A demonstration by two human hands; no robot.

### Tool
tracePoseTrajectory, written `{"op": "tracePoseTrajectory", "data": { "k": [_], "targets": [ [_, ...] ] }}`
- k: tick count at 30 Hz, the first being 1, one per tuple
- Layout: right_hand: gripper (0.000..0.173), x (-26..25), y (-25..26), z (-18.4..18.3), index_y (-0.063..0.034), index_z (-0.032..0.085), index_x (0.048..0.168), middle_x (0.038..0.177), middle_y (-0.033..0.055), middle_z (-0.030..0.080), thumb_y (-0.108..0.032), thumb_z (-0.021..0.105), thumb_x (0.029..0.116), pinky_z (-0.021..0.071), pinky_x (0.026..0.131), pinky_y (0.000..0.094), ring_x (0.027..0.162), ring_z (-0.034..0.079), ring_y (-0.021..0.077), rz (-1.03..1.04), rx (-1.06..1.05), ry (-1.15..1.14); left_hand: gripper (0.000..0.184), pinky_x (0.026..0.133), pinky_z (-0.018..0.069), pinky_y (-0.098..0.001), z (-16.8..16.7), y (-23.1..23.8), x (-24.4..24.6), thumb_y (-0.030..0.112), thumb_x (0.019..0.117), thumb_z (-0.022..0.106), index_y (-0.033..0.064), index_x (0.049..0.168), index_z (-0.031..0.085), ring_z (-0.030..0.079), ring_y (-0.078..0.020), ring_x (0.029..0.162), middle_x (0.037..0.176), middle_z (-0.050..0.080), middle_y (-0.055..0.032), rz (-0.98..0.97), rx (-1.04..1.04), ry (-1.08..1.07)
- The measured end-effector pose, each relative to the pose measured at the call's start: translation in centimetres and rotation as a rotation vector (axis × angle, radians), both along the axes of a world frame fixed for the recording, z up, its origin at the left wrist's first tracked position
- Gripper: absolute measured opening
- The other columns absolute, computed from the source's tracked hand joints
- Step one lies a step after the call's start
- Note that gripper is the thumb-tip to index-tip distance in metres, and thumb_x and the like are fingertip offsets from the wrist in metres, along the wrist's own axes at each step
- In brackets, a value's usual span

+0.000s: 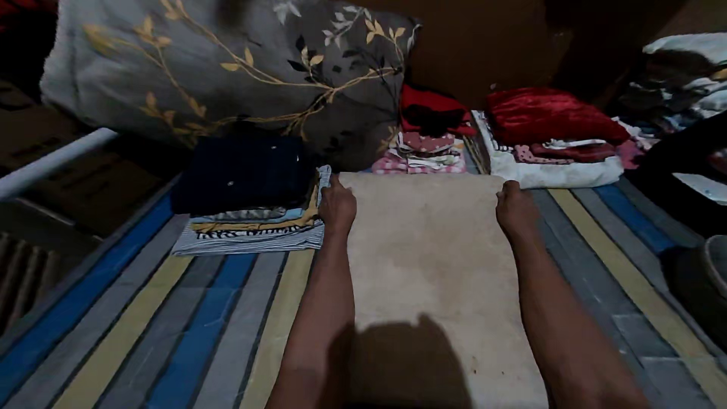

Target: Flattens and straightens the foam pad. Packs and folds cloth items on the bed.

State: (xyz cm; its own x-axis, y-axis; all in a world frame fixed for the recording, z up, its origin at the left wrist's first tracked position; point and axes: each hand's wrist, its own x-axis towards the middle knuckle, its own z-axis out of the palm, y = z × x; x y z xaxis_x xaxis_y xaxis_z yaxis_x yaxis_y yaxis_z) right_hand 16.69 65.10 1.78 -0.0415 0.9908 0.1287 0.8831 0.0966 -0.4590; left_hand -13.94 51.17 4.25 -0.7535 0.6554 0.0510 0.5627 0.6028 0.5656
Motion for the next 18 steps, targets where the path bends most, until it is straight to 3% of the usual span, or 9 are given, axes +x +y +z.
{"op": "tracePoseTrajectory", "data": {
  "k": [2,4,6,8,10,13,18],
  "targets": [
    [0.047,-0.2,-0.8,1.4,-0.0039,0.049,0.149,0.142,0.0378,0.048,-0.030,0.048,0.1089,0.0350,0.098,0.0800,0.131,0.045,0.0616,0.087,0.137,0.004,0.057,0.101,0.0430,-0.0709,0.8,0.0,0.8,0.030,0.1074,0.052,0.0058,0.157,0.036,0.047,-0.0572,0.132,0.154,0.034,-0.0384,-0.045,0.017,0.032],
    [0.052,-1.7,-2.3,3.2,-0.0088,0.048,0.152,0.153,0.0304,0.043,-0.035,0.050,0.1075,0.0291,0.102,0.0810,0.141,0.037,0.0571,0.262,0.255,0.002,0.057,0.102,0.0322,-0.0800,1.8,0.1,2.3,0.032,0.1050,0.056,0.0070,0.155,0.044,0.038,-0.0606,0.138,0.157,0.030,-0.0384,-0.136,0.098,0.146],
    [0.057,-4.2,-3.9,3.5,-0.0136,0.044,0.156,0.162,0.0236,0.034,-0.042,0.049,0.1064,0.0246,0.108,0.0797,0.150,0.027,0.0501,0.449,0.293,0.001,0.055,0.104,0.0300,-0.0809,2.5,0.5,4.4,0.042,0.1043,0.054,0.0188,0.153,0.048,0.036,-0.0541,0.144,0.161,0.033,-0.0284,-0.237,0.105,0.272],
    [0.064,-6.6,-4.5,1.9,-0.0174,0.038,0.159,0.167,0.0215,0.026,-0.050,0.046,0.1055,0.0183,0.111,0.0807,0.154,0.019,0.0481,0.574,0.238,-0.028,0.055,0.110,0.0165,-0.0839,1.5,0.9,5.8,0.053,0.1055,0.046,0.0303,0.156,0.046,0.021,-0.0488,0.153,0.168,0.026,-0.0167,-0.351,0.062,0.285],
    [0.068,-7.6,-4.3,0.3,-0.0200,0.035,0.161,0.169,0.0208,0.022,-0.056,0.044,0.1049,0.0093,0.113,0.0812,0.155,0.012,0.0489,0.632,0.051,-0.120,0.059,0.109,0.0019,-0.0865,-1.1,1.4,5.2,0.059,0.1049,0.043,0.0302,0.157,0.044,0.009,-0.0507,0.155,0.169,0.023,-0.0163,-0.434,-0.069,0.228],
    [0.070,-8.0,-3.8,0.1,-0.0231,0.033,0.162,0.171,0.0167,0.019,-0.062,0.039,0.1042,0.0040,0.115,0.0796,0.157,0.008,0.0464,0.621,-0.097,-0.204,0.064,0.108,-0.0011,-0.0863,-2.0,2.0,4.7,0.066,0.1029,0.039,0.0333,0.158,0.041,0.006,-0.0492,0.156,0.170,0.023,-0.0145,-0.438,-0.189,0.159],
    [0.072,-4.6,-2.4,-0.6,-0.0229,0.031,0.163,0.171,0.0165,0.017,-0.064,0.034,0.1043,0.0010,0.114,0.0815,0.157,0.008,0.0460,0.488,-0.061,-0.202,0.065,0.109,-0.0017,-0.0853,-1.7,1.5,4.4,0.067,0.1022,0.039,0.0346,0.159,0.039,0.004,-0.0460,0.157,0.171,0.020,-0.0114,-0.459,-0.173,0.105]
  ]
}}
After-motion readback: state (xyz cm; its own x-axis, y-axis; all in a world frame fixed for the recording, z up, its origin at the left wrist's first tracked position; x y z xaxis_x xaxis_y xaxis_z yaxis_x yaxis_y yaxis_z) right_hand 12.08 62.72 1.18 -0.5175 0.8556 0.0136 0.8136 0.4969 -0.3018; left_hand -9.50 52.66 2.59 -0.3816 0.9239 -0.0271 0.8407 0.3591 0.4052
